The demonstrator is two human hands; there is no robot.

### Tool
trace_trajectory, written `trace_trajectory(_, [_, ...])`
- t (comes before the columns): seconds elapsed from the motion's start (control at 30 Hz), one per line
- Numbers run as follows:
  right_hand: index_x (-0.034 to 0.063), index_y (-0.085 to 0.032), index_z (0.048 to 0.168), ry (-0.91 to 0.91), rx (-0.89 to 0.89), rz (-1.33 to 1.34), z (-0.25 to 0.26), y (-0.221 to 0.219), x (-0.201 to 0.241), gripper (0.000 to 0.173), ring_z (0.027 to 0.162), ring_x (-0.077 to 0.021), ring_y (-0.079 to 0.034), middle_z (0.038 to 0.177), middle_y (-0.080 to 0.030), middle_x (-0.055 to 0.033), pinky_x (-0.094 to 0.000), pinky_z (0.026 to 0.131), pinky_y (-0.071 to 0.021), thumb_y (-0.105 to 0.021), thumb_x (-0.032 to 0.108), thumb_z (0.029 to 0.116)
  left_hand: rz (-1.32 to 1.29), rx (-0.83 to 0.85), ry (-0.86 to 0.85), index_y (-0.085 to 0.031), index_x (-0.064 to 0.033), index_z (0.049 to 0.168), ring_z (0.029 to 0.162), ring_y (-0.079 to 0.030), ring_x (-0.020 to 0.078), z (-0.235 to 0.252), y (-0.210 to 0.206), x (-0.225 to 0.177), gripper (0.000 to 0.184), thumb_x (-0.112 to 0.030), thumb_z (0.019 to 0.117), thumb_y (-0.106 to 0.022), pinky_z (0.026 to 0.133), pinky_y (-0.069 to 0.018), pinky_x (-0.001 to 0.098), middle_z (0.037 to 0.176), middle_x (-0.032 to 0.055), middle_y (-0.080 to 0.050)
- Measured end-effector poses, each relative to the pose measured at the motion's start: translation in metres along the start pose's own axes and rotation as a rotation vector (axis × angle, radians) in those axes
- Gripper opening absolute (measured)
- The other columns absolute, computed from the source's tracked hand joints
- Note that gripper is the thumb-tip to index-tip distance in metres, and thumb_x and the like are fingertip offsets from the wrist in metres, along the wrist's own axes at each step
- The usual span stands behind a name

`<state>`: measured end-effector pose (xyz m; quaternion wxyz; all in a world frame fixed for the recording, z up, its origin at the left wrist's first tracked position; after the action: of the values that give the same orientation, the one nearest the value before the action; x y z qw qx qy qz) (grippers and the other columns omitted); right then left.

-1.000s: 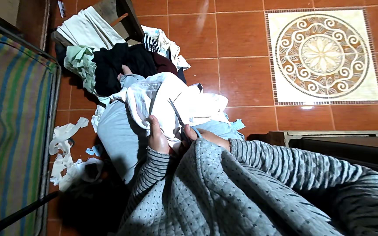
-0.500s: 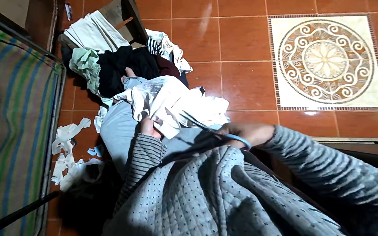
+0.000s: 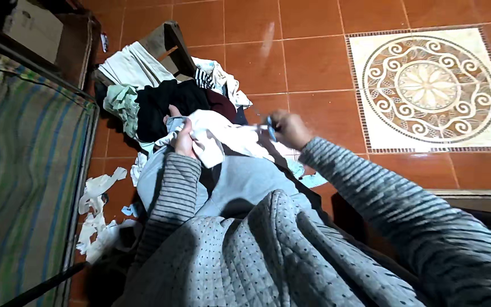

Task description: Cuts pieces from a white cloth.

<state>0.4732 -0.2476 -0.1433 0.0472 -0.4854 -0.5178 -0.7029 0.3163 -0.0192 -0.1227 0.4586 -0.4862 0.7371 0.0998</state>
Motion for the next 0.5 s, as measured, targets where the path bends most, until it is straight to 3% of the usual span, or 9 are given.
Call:
trace_trajectory(0.07, [-0.0083,-0.069,0.106,0.039,-0.161,0.010,0.029,0.031,0.012,0.026,0.098,-0.0348,-0.068,0.110,-0.067,-0.0251,-0.0523,0.088,-0.0555,-0.075,0.006,0.0856,-0.097,0.009,-0.079,-0.050,-0.0114,0.137,0.096,-0.068,0.0168,-0.005,-0.013,-0.022,0.048,-0.046,0.1114,-0.028,0.082,-0.0589,0.0385,0.109,0.0078,-0.067])
trace_trajectory(0.17, [-0.0059,-0.069,0.106,0.141,-0.262,0.025,0.042,0.072,0.035,0.028,0.097,-0.0248,-0.069,0.116,-0.066,-0.0215,-0.0403,0.085,-0.0582,-0.075,0.012,0.0862,-0.152,0.057,-0.177,-0.053,-0.0137,0.131,0.093,-0.070,0.0146,-0.048,-0.030,-0.040,0.052,-0.050,0.1108,-0.021,0.081,-0.0611,0.0377,0.103,0.0042,-0.070])
trace_trajectory(0.23, [-0.0053,-0.068,0.104,0.221,-0.257,0.010,0.031,0.082,0.036,0.026,0.095,-0.0209,-0.068,0.116,-0.065,-0.0204,-0.0348,0.082,-0.0591,-0.074,0.012,0.0852,-0.190,0.130,-0.205,-0.053,-0.0179,0.132,0.100,-0.070,0.0135,-0.077,-0.026,-0.025,0.051,-0.050,0.1108,-0.020,0.086,-0.0610,0.0379,0.109,0.0011,-0.070])
trace_trajectory(0.3, [-0.0064,-0.067,0.105,0.229,-0.215,0.004,0.010,0.076,0.020,0.027,0.093,-0.0224,-0.068,0.115,-0.065,-0.0215,-0.0370,0.081,-0.0594,-0.073,0.010,0.0832,-0.198,0.084,-0.120,-0.055,-0.0193,0.132,0.099,-0.070,0.0124,-0.098,-0.017,0.008,0.045,-0.046,0.1115,-0.024,0.083,-0.0612,0.0360,0.108,0.0003,-0.071])
trace_trajectory(0.37, [-0.0084,-0.068,0.105,0.131,-0.146,-0.005,-0.018,0.058,-0.008,0.027,0.091,-0.0294,-0.069,0.110,-0.066,-0.0242,-0.0451,0.080,-0.0592,-0.074,0.003,0.0808,-0.129,-0.036,0.028,-0.057,-0.0129,0.126,0.088,-0.071,0.0125,-0.105,-0.007,0.048,0.042,-0.040,0.1121,-0.028,0.074,-0.0618,0.0326,0.098,0.0040,-0.071])
trace_trajectory(0.47, [-0.0093,-0.068,0.107,-0.157,0.040,0.096,-0.063,0.021,-0.037,0.026,0.092,-0.0326,-0.069,0.109,-0.068,-0.0245,-0.0498,0.082,-0.0581,-0.075,-0.004,0.0832,0.020,0.028,0.159,-0.045,-0.0074,0.143,0.103,-0.065,0.0113,-0.107,0.006,0.082,0.049,-0.038,0.1131,-0.021,0.087,-0.0567,0.0305,0.117,0.0080,-0.065])
trace_trajectory(0.5, [-0.0074,-0.069,0.107,-0.227,0.090,0.127,-0.075,0.013,-0.042,0.025,0.091,-0.0310,-0.070,0.108,-0.069,-0.0222,-0.0492,0.082,-0.0589,-0.077,0.000,0.0845,0.020,0.053,0.171,-0.045,-0.0073,0.143,0.104,-0.066,0.0114,-0.107,0.007,0.084,0.047,-0.036,0.1133,-0.024,0.088,-0.0568,0.0306,0.118,0.0080,-0.065])
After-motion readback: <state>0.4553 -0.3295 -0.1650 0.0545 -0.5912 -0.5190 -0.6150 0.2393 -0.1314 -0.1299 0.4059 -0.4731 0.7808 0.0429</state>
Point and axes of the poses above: each hand's wrist, its own z-axis towards the middle knuckle, its own y-axis out of the back of the hand, x = y × z, the point moved 1 cm from there along z, towards the middle knuckle
